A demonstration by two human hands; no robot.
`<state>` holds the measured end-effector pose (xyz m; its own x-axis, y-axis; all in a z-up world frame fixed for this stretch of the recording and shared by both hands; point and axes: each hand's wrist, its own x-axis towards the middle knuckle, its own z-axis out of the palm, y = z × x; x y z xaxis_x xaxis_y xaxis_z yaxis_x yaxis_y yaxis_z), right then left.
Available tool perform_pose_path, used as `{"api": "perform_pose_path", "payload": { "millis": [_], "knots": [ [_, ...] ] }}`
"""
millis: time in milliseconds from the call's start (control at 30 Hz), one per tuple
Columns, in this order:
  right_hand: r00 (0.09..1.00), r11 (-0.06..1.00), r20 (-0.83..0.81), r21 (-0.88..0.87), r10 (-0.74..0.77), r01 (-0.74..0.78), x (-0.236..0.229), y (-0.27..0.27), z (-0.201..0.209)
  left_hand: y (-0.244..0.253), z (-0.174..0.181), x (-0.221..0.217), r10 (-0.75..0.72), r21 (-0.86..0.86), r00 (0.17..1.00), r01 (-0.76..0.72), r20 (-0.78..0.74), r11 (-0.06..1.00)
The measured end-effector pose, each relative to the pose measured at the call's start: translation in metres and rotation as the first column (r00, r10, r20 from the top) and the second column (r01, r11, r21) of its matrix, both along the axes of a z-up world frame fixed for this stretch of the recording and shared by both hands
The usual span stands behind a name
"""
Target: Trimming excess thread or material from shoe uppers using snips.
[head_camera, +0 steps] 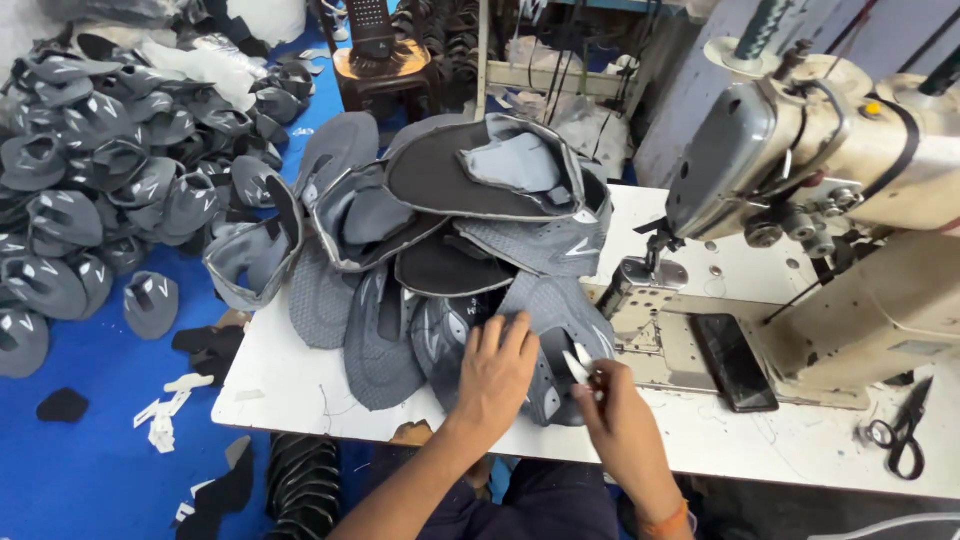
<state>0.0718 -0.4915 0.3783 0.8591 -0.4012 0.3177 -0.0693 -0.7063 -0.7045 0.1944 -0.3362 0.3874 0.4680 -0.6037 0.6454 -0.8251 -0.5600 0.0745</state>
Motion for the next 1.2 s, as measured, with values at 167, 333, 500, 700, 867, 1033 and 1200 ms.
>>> {"api": "perform_pose_path", "payload": {
  "millis": [167,333,500,700,867,1033,1200],
  "knots": [
    [0.993,0.997,-0.114,-0.066,-0.042,0.035,0.019,0.012,0.009,-0.007,-0.010,0.007,0.026,-0.005,0.999,-0.026,0.041,1.000],
    [0.998,0.986,-0.035,-0.165,-0.043,0.037,0.022,0.018,0.013,-0.011,-0.011,0.009,0.029,-0.011,0.997,-0.029,0.076,1.000],
    [0.998,0.989,-0.029,-0.140,-0.052,0.047,0.022,0.019,0.013,-0.012,-0.003,0.007,0.002,-0.060,0.999,0.000,0.032,0.998],
    [1.000,0.996,-0.020,-0.089,-0.009,0.007,0.021,0.012,0.000,-0.015,-0.002,0.008,-0.056,-0.153,0.996,0.045,-0.071,0.987],
    [0.998,0.997,-0.010,-0.057,0.060,-0.061,0.020,0.000,-0.011,-0.019,-0.003,0.004,-0.054,-0.173,0.992,0.034,-0.114,0.984],
    [0.995,0.994,0.003,-0.046,0.096,-0.096,0.022,-0.007,-0.019,-0.022,-0.006,0.003,-0.051,-0.165,0.983,0.021,-0.176,0.986],
    [0.989,0.989,-0.022,0.024,0.146,-0.146,0.020,-0.009,-0.015,-0.022,-0.004,0.000,-0.053,-0.142,0.980,0.026,-0.193,0.990]
  ]
}}
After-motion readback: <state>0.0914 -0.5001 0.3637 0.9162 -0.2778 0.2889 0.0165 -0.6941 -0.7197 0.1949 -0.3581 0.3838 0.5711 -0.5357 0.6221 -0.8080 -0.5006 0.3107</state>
